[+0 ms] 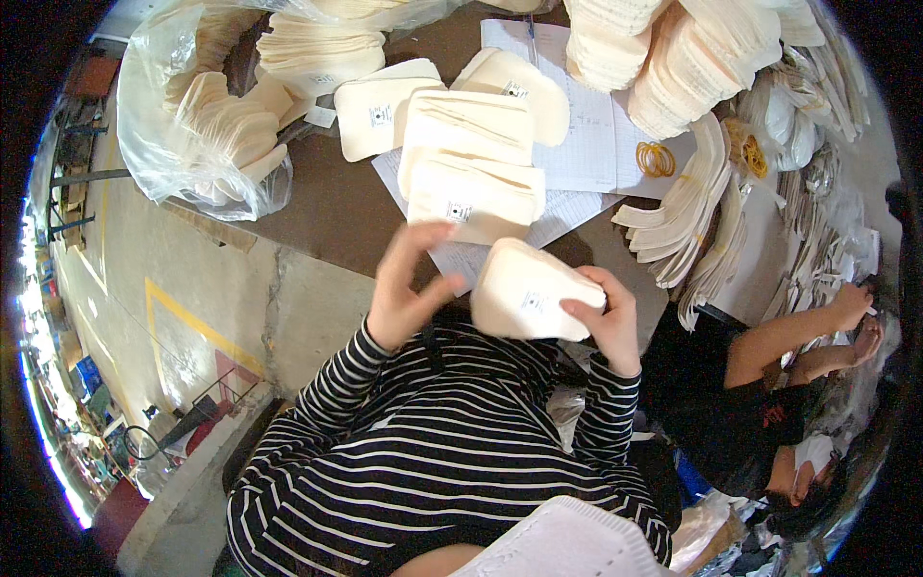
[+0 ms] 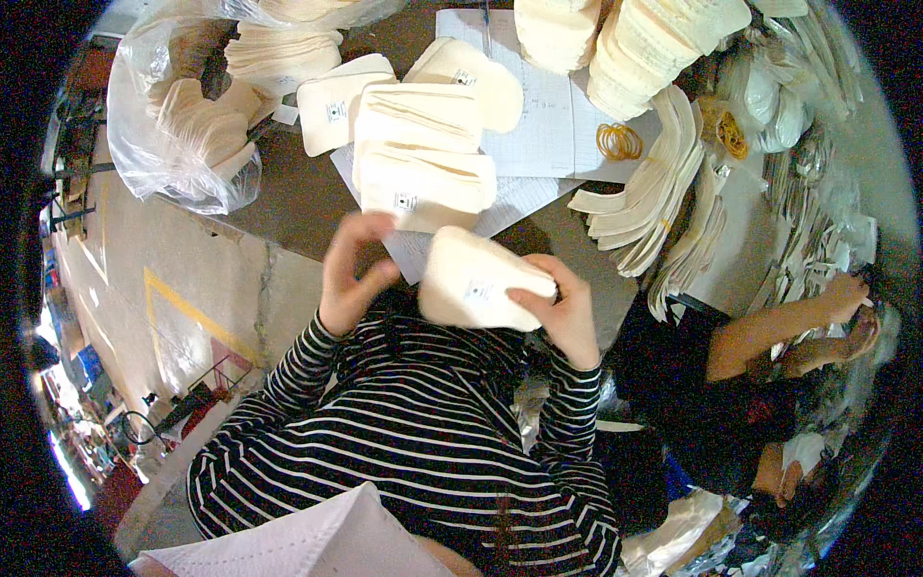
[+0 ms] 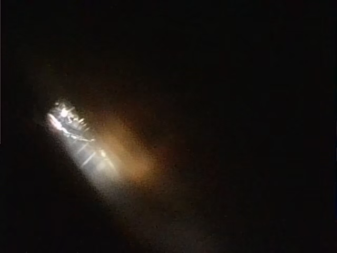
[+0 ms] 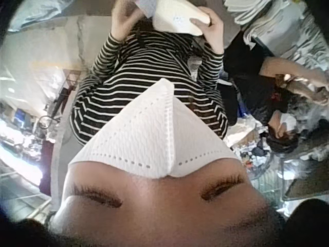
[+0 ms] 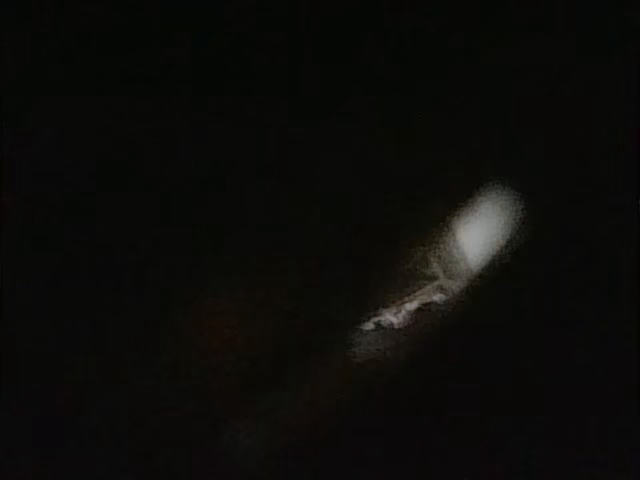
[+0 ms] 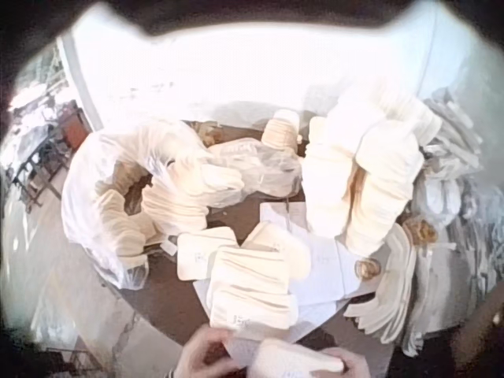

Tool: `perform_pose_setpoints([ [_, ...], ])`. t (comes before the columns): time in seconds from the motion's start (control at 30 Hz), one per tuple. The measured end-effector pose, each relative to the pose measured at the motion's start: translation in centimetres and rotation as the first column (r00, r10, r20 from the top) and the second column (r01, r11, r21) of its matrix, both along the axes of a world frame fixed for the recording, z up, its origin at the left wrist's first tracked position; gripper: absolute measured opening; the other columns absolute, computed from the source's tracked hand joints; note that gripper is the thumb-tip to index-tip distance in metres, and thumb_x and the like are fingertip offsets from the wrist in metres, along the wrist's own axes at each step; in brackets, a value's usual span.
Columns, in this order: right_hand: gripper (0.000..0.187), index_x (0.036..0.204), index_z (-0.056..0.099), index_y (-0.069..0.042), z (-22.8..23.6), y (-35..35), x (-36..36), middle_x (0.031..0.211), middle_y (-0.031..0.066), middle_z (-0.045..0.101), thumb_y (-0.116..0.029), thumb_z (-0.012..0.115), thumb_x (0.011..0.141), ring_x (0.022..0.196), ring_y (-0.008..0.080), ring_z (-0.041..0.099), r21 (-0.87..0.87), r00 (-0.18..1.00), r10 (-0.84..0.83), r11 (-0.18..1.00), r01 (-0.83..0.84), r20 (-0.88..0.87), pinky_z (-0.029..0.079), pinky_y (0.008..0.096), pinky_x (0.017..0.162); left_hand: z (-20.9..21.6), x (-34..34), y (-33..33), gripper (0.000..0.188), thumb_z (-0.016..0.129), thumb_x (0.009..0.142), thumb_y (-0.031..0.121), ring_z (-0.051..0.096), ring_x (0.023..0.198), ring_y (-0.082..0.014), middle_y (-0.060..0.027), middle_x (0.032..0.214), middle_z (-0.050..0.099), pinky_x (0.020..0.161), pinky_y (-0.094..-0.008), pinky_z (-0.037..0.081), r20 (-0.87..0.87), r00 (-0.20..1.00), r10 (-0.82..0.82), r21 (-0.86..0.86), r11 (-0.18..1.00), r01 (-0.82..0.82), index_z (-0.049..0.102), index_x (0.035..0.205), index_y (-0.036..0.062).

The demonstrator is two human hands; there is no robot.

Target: The person repeatedly picks up stacks of white fabric pads, aligns them, and places them into a larger stack on the table. The person also handles rubber bands and a document on the table while organizing the pads.

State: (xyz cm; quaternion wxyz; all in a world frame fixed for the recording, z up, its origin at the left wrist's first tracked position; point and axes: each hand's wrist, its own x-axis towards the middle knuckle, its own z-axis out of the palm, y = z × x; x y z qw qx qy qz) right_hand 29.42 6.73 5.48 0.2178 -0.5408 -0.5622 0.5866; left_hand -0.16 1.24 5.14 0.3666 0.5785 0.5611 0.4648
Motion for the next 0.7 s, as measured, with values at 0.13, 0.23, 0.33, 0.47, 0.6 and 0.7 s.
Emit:
perform_pose_setpoints([
  [0.13,0.046,0.122,0.064,0.0,0.3,1.0,-0.2,0.117,0.0184,0.064,-0.01,0.079,0.08,0.106,0.0308,0.063,0.254,0.949,-0.03,0.966,-0.054,0.315,0.05,0.0356,0.093,-0.7,-1.0,3.3,0.059,0.079,0.079,0.013,0.057,0.109,-0.0262,-0.0117,0.121,0.059,0.09,-0.0366,0.047,-0.186,0.899,0.396,-0.049,0.91,-0.411,0.054,0.131,0.003],
  [0.23,0.054,0.13,0.06,-0.004,1.2,1.2,-2.6,0.133,0.0184,0.053,-0.01,0.078,0.079,0.122,0.0366,0.052,0.542,0.815,-0.093,0.789,-0.29,0.572,0.041,0.0431,0.105,-1.3,-1.1,4.1,0.063,0.081,0.077,0.014,0.056,0.107,-0.0291,-0.0132,0.119,0.059,0.089,-0.0386,0.047,-0.427,0.844,0.324,0.119,0.946,-0.302,0.054,0.132,0.0025],
  [0.33,0.067,0.14,0.052,-0.006,1.4,2.5,-4.9,0.144,0.017,0.046,-0.007,0.078,0.078,0.135,0.0379,0.042,0.531,0.964,0.032,0.829,-0.172,0.263,0.036,0.046,0.112,-1.7,-1.4,4.3,0.063,0.082,0.074,0.015,0.055,0.105,-0.031,-0.014,0.118,0.059,0.089,-0.0408,0.047,-0.405,0.879,0.252,0.025,0.964,-0.265,0.055,0.13,0.0031],
  [0.47,0.074,0.145,0.048,-0.01,0.6,4.8,-8.9,0.145,0.0189,0.044,-0.005,0.077,0.077,0.135,0.0383,0.041,0.609,0.979,0.059,0.775,-0.167,0.194,0.036,0.0459,0.113,-2.2,-2.3,4.5,0.043,0.079,0.075,0.008,0.057,0.109,-0.0316,-0.015,0.117,0.061,0.093,-0.0398,0.047,-0.284,0.949,0.139,0.006,0.99,-0.143,0.057,0.112,0.0036],
  [0.6,0.074,0.142,0.048,-0.01,0.6,5.3,-9.8,0.129,0.0205,0.048,-0.001,0.076,0.074,0.123,0.0388,0.047,0.574,0.938,0.188,0.75,-0.328,0.29,0.04,0.0466,0.107,-2.4,-2.1,3.8,0.03,0.071,0.078,-0.006,0.059,0.119,-0.028,-0.0182,0.122,0.063,0.1,-0.0373,0.045,0.123,0.989,0.084,-0.001,0.996,-0.085,0.05,0.096,0.0051],
  [0.7,0.067,0.136,0.05,-0.008,1.0,4.8,-9.8,0.121,0.0199,0.049,0.0,0.074,0.074,0.114,0.0392,0.049,0.475,0.932,0.236,0.809,-0.345,0.274,0.041,0.0488,0.102,-2.7,-1.6,2.9,0.03,0.066,0.083,-0.009,0.058,0.122,-0.0255,-0.0165,0.124,0.063,0.105,-0.0365,0.042,0.379,0.917,0.123,-0.099,0.991,-0.092,0.048,0.103,0.0048],
])
